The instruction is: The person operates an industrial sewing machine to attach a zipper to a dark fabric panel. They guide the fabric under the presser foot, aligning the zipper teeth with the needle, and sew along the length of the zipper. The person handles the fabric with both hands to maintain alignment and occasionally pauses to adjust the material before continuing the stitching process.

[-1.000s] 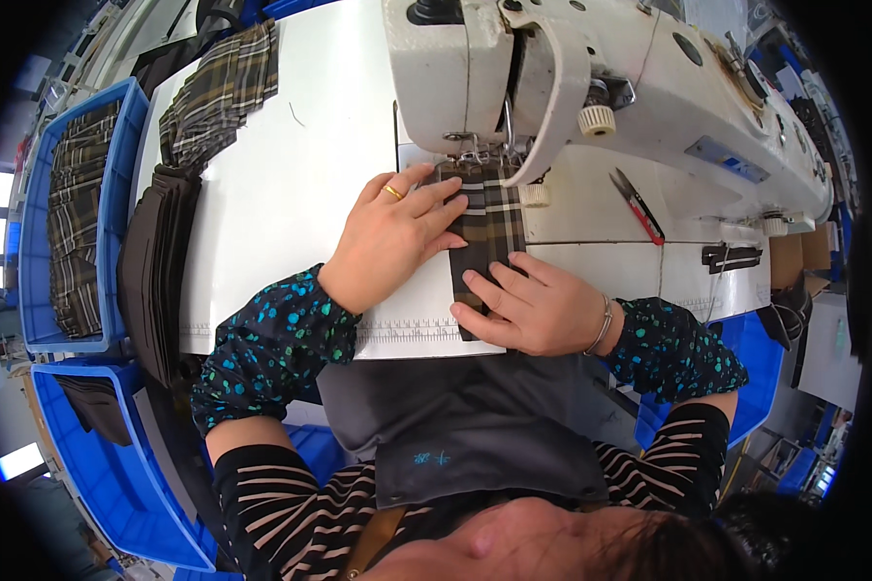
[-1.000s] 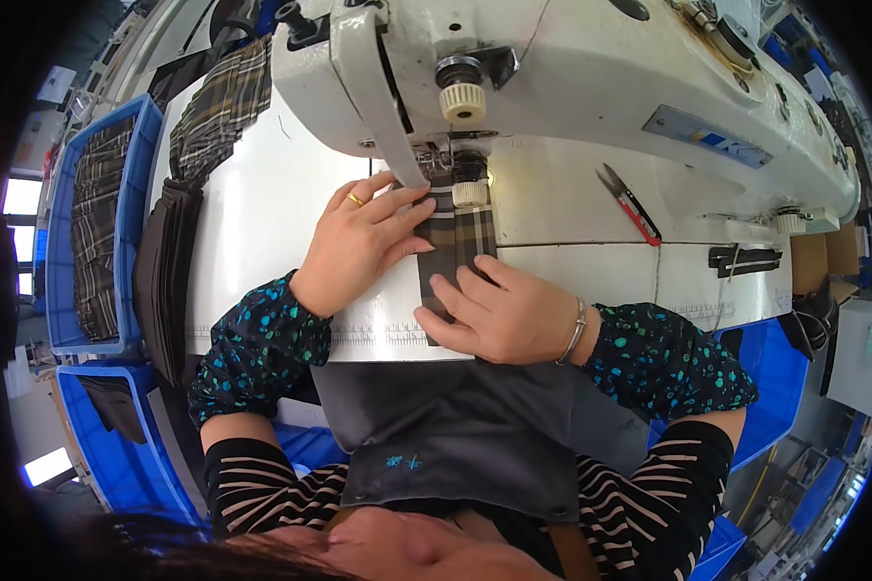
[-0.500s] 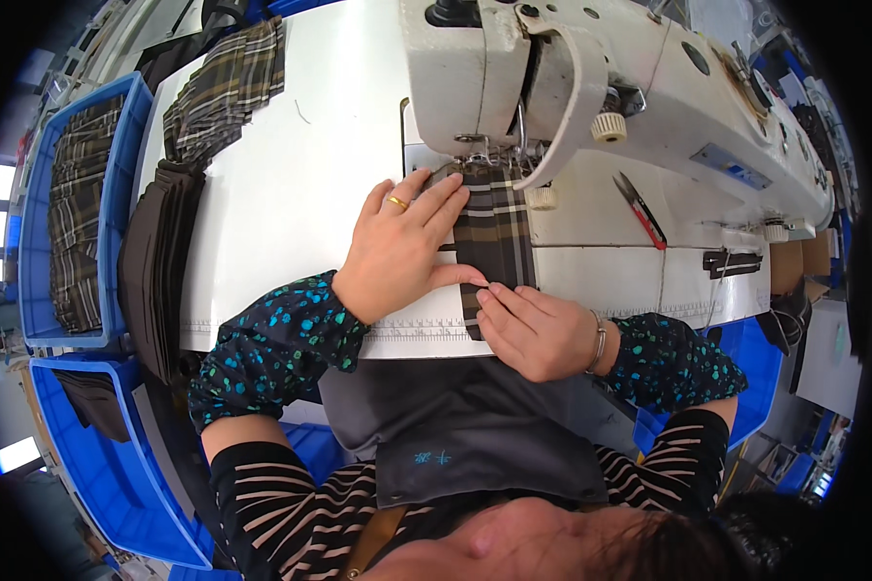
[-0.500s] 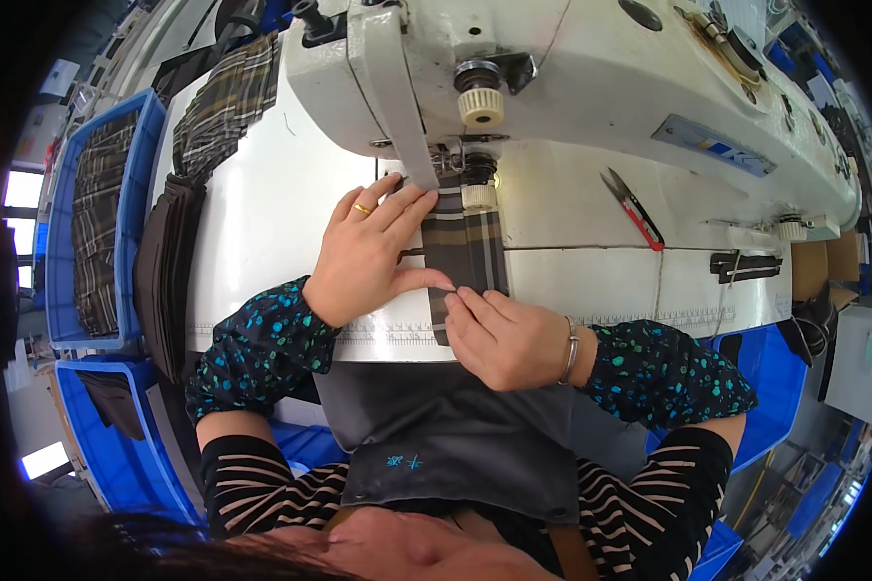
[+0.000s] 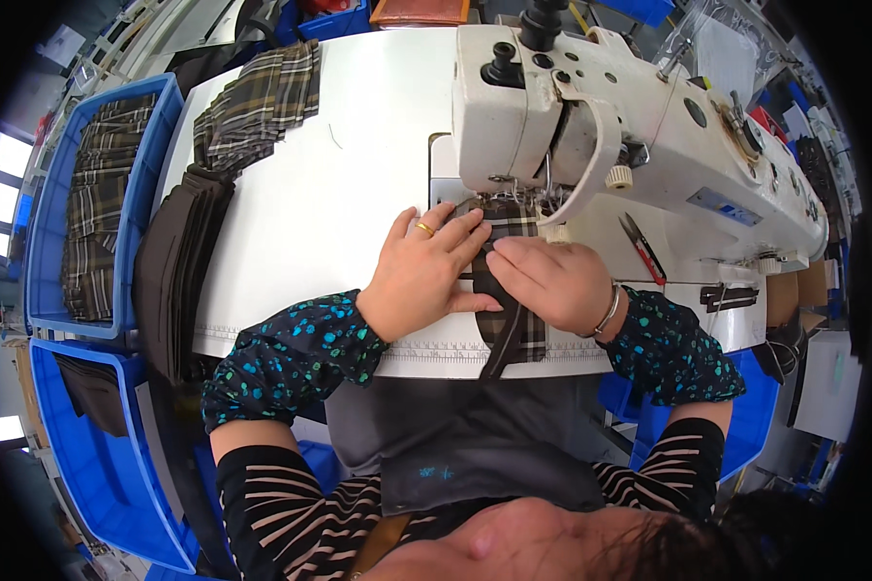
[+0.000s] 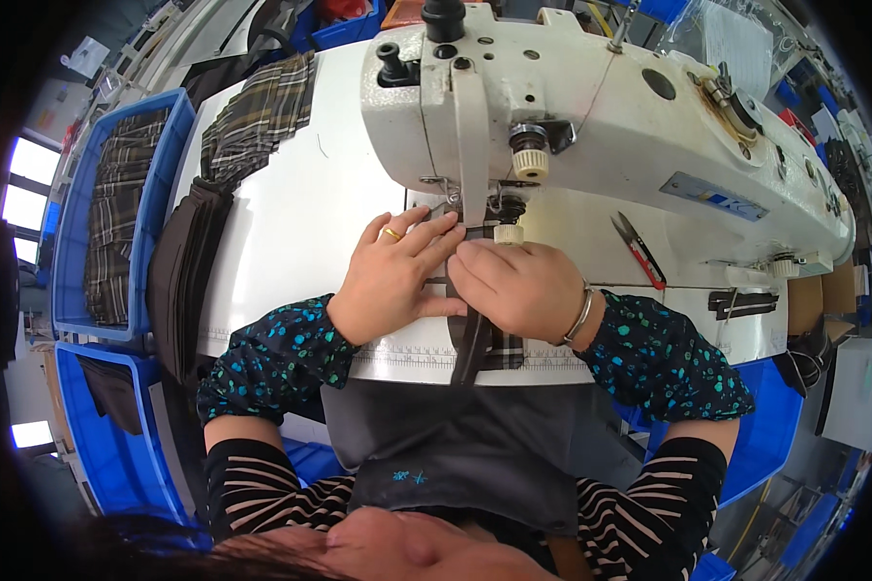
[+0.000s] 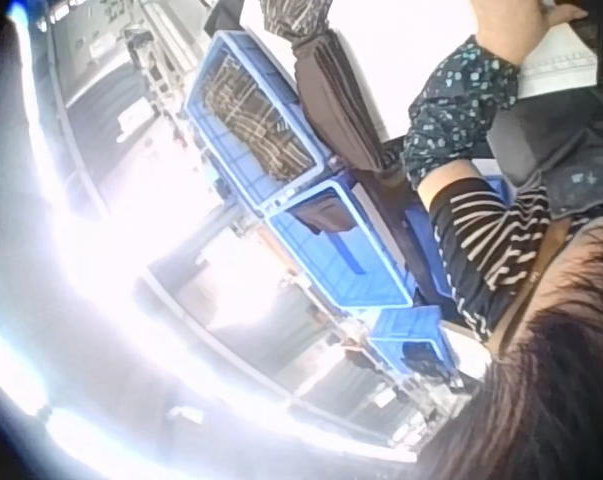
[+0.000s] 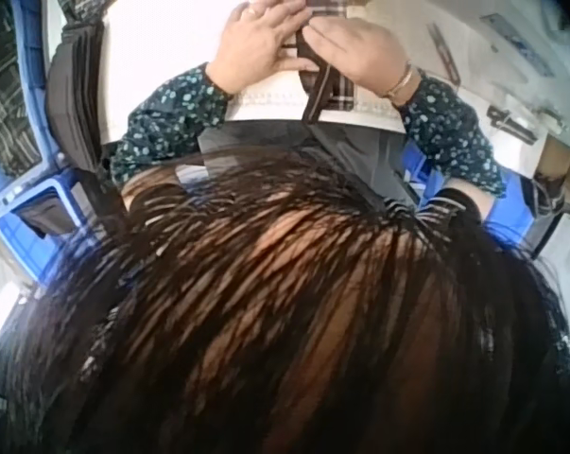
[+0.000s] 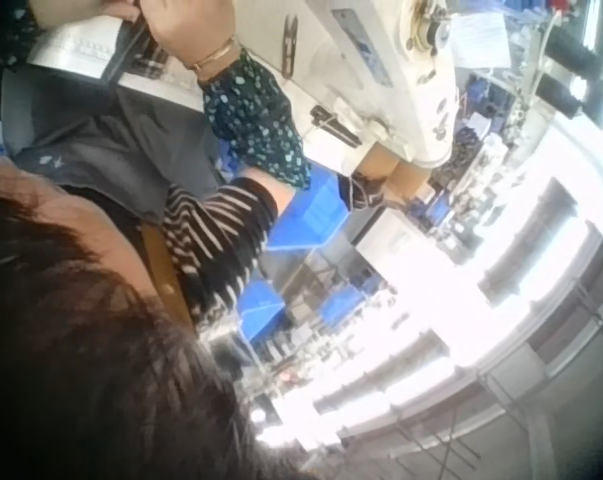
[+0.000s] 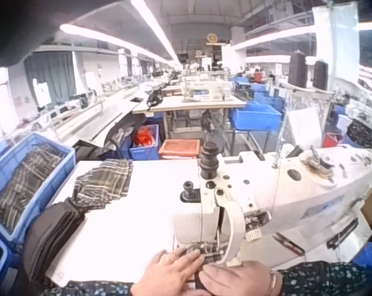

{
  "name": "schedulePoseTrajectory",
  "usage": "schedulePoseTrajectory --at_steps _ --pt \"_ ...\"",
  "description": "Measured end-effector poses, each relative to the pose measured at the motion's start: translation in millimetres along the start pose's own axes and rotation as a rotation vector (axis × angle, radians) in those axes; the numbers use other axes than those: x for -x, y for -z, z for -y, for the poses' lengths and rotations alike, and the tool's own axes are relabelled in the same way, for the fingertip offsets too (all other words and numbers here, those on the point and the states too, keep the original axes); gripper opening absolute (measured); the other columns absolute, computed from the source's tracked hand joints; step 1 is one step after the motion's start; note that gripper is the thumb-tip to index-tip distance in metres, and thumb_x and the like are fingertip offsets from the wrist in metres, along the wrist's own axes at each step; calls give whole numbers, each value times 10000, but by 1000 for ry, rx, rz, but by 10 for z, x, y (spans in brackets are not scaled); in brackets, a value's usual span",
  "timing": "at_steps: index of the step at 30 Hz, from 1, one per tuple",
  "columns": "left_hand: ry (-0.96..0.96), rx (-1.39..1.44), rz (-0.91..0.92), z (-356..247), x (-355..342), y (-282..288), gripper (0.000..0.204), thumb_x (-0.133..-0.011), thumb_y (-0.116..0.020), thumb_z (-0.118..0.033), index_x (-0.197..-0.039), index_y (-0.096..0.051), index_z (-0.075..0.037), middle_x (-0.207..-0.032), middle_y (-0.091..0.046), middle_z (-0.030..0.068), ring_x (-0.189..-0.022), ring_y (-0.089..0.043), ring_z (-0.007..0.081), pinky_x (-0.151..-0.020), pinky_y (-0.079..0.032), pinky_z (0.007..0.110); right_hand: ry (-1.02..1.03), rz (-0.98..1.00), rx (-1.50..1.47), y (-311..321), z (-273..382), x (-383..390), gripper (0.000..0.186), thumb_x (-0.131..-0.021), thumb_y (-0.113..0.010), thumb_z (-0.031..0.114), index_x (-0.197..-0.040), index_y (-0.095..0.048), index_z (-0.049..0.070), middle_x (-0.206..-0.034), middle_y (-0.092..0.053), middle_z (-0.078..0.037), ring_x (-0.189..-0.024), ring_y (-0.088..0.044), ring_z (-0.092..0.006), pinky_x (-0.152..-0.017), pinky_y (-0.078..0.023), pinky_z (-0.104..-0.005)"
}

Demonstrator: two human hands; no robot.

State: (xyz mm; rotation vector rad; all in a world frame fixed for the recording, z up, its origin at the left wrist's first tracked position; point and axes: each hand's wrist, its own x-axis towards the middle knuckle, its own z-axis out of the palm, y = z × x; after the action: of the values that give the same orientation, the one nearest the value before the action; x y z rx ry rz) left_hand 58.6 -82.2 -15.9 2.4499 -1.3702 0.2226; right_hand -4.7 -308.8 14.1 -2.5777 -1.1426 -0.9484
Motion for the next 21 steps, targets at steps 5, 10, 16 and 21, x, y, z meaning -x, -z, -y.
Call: schedulePoseTrajectory --at_steps 5,10,16,21 --pt "2 5 14 6 6 14 863 -755 -826 -602 -1436 -643 -105 -1524 -587 60 -1404 -528 329 -1143 -420 561 117 59 46 -220 -45 196 304 -758 -712 179 -1031 -706 47 -1034 -714 -77 -812 -687 -175 -697 -591 -300" --pt "-30 -12 4 29 9 18 878 -784 -766 -664 -1400 -658 -48 -1490 -597 86 -1394 -513 339 -1110 -434 574 164 -26 -28 -133 -103 149 281 -751 -712 157 -1011 -720 53 -1009 -706 -77 -870 -692 -185 -705 -587 -301" --pt "7 29 32 -3 -11 26 847 -740 -847 -572 -1394 -651 -69 -1527 -575 61 -1413 -514 329 -1151 -412 560 -97 191 -19 -253 -23 251 344 -828 -674 139 -1138 -731 2 -1170 -725 -127 -1040 -728 -237 -794 -595 -329" --pt "38 24 -13 -14 12 3 854 -722 -854 -555 -1393 -635 -74 -1475 -602 71 -1391 -531 317 -1152 -412 540 -101 205 -11 -242 29 299 389 -879 -647 155 -1216 -723 -23 -1309 -706 -170 -1054 -728 -255 -884 -571 -364"
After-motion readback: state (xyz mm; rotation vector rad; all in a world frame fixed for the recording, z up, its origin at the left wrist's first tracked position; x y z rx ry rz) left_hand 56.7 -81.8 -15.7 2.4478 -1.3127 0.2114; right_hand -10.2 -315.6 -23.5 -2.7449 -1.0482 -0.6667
